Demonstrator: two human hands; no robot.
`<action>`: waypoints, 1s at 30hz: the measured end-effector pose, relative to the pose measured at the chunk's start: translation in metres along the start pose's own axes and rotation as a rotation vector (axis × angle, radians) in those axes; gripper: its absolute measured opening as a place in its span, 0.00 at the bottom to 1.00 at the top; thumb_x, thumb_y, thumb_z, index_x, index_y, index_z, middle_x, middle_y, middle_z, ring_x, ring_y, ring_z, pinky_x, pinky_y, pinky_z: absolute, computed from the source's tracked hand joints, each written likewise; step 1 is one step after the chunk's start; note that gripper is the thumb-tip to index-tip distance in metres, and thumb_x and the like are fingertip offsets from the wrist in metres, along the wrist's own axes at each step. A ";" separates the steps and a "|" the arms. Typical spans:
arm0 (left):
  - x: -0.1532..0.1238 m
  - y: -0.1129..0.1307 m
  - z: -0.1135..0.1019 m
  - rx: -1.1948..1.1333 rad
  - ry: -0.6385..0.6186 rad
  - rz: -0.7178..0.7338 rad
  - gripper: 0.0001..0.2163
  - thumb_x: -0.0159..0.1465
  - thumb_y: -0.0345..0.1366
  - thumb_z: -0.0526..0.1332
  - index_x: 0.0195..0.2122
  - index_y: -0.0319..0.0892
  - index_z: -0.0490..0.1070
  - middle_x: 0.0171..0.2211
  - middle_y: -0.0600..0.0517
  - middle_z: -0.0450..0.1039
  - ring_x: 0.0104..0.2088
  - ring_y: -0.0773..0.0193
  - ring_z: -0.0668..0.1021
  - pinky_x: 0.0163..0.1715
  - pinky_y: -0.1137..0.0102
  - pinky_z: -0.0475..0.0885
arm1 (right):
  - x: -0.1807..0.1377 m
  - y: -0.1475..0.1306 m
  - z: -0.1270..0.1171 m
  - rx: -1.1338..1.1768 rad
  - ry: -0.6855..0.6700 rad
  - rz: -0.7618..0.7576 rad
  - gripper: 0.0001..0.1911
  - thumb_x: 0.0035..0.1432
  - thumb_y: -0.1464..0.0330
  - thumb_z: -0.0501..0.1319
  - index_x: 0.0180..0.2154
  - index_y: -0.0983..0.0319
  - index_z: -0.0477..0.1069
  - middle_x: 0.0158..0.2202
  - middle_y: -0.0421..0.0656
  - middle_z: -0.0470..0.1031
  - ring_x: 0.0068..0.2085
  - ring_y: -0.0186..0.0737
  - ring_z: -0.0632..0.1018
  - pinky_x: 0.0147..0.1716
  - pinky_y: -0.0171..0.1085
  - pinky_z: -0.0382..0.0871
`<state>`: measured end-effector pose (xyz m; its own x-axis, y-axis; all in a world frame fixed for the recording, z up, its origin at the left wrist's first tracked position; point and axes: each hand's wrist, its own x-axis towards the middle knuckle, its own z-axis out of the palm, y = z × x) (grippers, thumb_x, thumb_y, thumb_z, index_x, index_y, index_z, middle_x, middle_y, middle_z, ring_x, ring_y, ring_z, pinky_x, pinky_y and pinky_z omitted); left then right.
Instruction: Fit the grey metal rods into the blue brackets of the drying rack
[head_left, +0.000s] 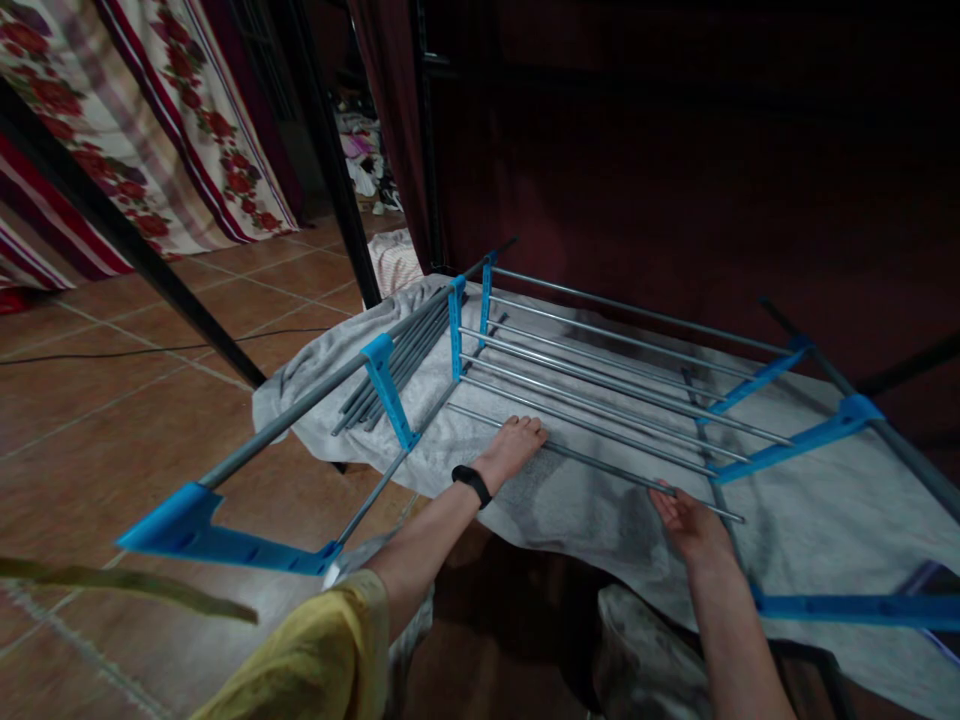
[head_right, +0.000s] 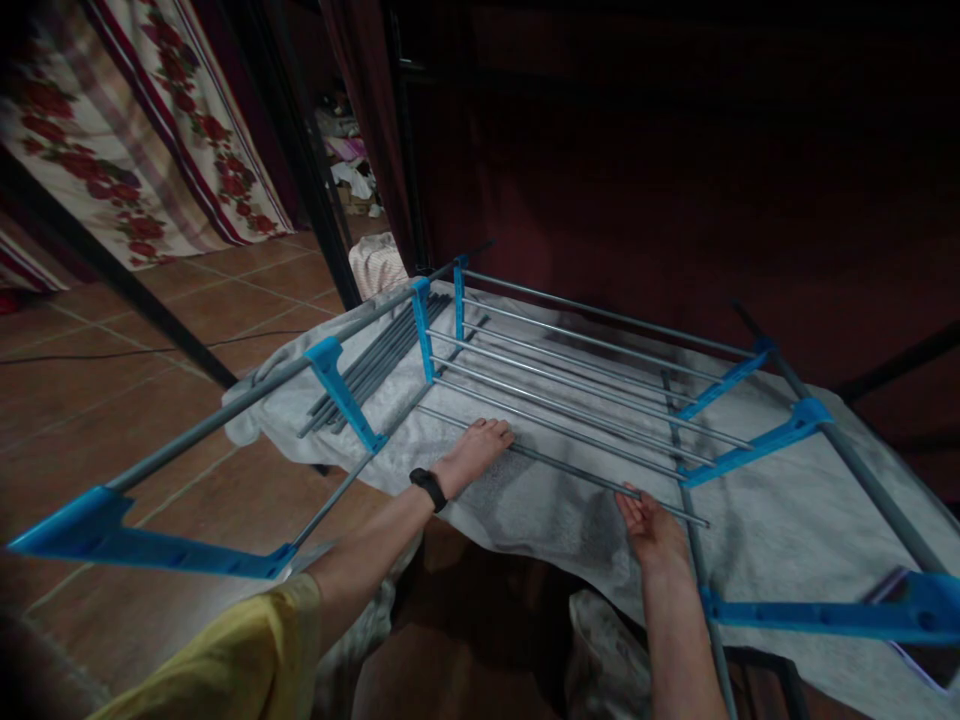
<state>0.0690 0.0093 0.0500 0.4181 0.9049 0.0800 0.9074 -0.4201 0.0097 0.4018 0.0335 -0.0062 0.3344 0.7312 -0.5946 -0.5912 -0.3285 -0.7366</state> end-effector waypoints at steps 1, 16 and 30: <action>0.000 0.001 0.000 0.002 0.000 0.007 0.13 0.71 0.26 0.49 0.46 0.40 0.72 0.45 0.44 0.71 0.45 0.57 0.74 0.48 0.61 0.66 | -0.001 0.000 0.000 -0.002 -0.006 0.003 0.11 0.52 0.82 0.56 0.33 0.63 0.71 0.35 0.46 0.78 0.34 0.36 0.81 0.37 0.34 0.81; -0.002 0.000 0.011 -0.022 0.076 0.122 0.19 0.71 0.26 0.52 0.60 0.47 0.66 0.45 0.47 0.73 0.45 0.59 0.75 0.49 0.64 0.66 | -0.009 -0.011 -0.001 -0.008 0.039 0.031 0.09 0.57 0.80 0.55 0.32 0.62 0.69 0.35 0.43 0.77 0.36 0.34 0.81 0.39 0.35 0.81; -0.001 0.006 0.014 0.074 0.168 0.161 0.10 0.71 0.28 0.53 0.48 0.42 0.71 0.43 0.47 0.73 0.44 0.58 0.73 0.46 0.63 0.63 | -0.013 -0.011 0.002 -0.034 0.014 0.049 0.10 0.56 0.82 0.56 0.33 0.63 0.70 0.34 0.43 0.77 0.36 0.34 0.81 0.39 0.34 0.81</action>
<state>0.0743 0.0071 0.0361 0.5499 0.8001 0.2397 0.8331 -0.5458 -0.0893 0.4022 0.0285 0.0103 0.3159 0.7052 -0.6347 -0.5823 -0.3840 -0.7165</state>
